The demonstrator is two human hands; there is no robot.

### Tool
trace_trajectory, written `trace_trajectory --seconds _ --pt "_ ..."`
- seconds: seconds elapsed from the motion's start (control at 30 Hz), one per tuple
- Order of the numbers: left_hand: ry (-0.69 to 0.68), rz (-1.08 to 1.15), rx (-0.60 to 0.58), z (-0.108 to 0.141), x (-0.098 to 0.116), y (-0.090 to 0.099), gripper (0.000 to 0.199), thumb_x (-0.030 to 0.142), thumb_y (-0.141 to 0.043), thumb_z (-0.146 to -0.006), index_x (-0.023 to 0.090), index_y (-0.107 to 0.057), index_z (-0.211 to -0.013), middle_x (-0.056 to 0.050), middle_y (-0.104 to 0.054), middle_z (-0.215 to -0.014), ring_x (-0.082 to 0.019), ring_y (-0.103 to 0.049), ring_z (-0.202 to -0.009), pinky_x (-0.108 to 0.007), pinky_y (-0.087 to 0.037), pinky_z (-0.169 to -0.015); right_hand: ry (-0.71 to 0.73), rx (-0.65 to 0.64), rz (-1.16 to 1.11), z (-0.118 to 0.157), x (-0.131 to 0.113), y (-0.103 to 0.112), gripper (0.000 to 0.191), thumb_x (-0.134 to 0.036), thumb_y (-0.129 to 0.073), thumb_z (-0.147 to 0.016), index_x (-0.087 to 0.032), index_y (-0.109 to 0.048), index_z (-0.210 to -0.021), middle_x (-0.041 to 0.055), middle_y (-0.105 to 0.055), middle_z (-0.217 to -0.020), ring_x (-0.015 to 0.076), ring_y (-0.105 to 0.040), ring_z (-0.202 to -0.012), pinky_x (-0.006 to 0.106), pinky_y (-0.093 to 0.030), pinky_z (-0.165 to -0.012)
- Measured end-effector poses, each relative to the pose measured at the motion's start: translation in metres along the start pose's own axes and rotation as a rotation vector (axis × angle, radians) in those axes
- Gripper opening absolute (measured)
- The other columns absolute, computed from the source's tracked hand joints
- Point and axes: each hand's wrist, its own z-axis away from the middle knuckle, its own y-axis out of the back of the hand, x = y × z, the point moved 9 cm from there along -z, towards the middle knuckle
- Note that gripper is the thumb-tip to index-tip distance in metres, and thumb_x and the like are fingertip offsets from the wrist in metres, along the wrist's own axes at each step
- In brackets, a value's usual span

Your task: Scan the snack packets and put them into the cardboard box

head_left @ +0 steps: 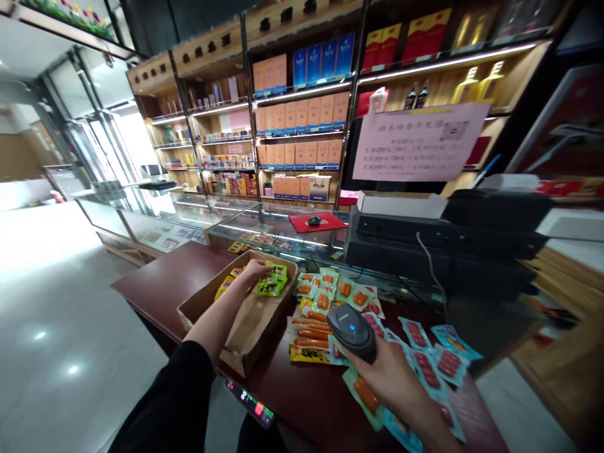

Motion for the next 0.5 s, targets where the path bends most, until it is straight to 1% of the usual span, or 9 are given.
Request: trace_trajectory --seconds 0.1,0.2,0.3,0.37,0.43,0.5 --pt "0.018 -0.103 0.027 -0.008 -0.012 -0.002 0.031 0.037 -0.084 -0.062 0.011 -0.068 -0.064 -0.001 -0.059 -0.054 -0.013 -0.061 -0.053 -0.020 -0.049 -0.052 -0.056 -0.003 0.052 -0.004 0.005 -0.005 0.038 -0.038 -0.062 -0.077 -0.019 -0.068 -0.109 0.0106 -0.076 -0.106 0.0334 -0.069 -0.106 0.036 -0.055 -0.082" --pt "0.016 -0.208 0.065 -0.015 -0.014 -0.002 0.026 0.033 -0.083 -0.062 0.011 -0.072 -0.070 -0.005 -0.068 -0.063 -0.019 -0.068 -0.064 -0.024 -0.053 -0.062 -0.059 -0.012 0.051 -0.006 0.006 -0.007 0.039 -0.038 -0.062 -0.076 -0.018 -0.068 -0.110 0.0106 -0.076 -0.106 0.0333 -0.069 -0.106 0.036 -0.054 -0.083" --pt "-0.027 -0.293 0.123 -0.018 -0.009 0.004 0.030 0.028 -0.083 -0.063 0.010 -0.076 -0.086 -0.012 -0.075 -0.087 -0.024 -0.071 -0.088 -0.027 -0.053 -0.082 -0.050 -0.012 0.040 -0.006 0.006 -0.008 0.038 -0.040 -0.062 -0.076 -0.019 -0.068 -0.107 0.0100 -0.077 -0.105 0.0334 -0.069 -0.105 0.036 -0.055 -0.083" --pt "-0.067 -0.337 0.156 -0.017 -0.004 0.009 0.036 0.026 -0.082 -0.064 0.010 -0.076 -0.097 -0.015 -0.075 -0.102 -0.027 -0.068 -0.102 -0.029 -0.049 -0.093 -0.042 -0.005 0.027 -0.007 0.006 -0.007 0.035 -0.040 -0.062 -0.076 -0.020 -0.069 -0.104 0.0095 -0.077 -0.104 0.0331 -0.070 -0.103 0.036 -0.055 -0.082" --pt "-0.099 -0.371 0.176 -0.013 0.003 0.013 0.040 0.026 -0.080 -0.066 0.011 -0.075 -0.103 -0.016 -0.073 -0.109 -0.028 -0.065 -0.110 -0.031 -0.045 -0.099 -0.033 -0.002 0.010 -0.007 0.007 -0.008 0.033 -0.041 -0.062 -0.077 -0.021 -0.070 -0.102 0.0097 -0.077 -0.103 0.0330 -0.071 -0.102 0.036 -0.056 -0.081" --pt "-0.132 -0.418 0.183 -0.006 0.012 0.013 0.040 0.028 -0.078 -0.069 0.011 -0.075 -0.105 -0.016 -0.073 -0.109 -0.028 -0.065 -0.110 -0.032 -0.045 -0.099 -0.025 -0.006 -0.008 -0.006 0.009 -0.008 0.035 -0.041 -0.062 -0.078 -0.020 -0.070 -0.104 0.0107 -0.077 -0.103 0.0333 -0.071 -0.101 0.037 -0.055 -0.082"
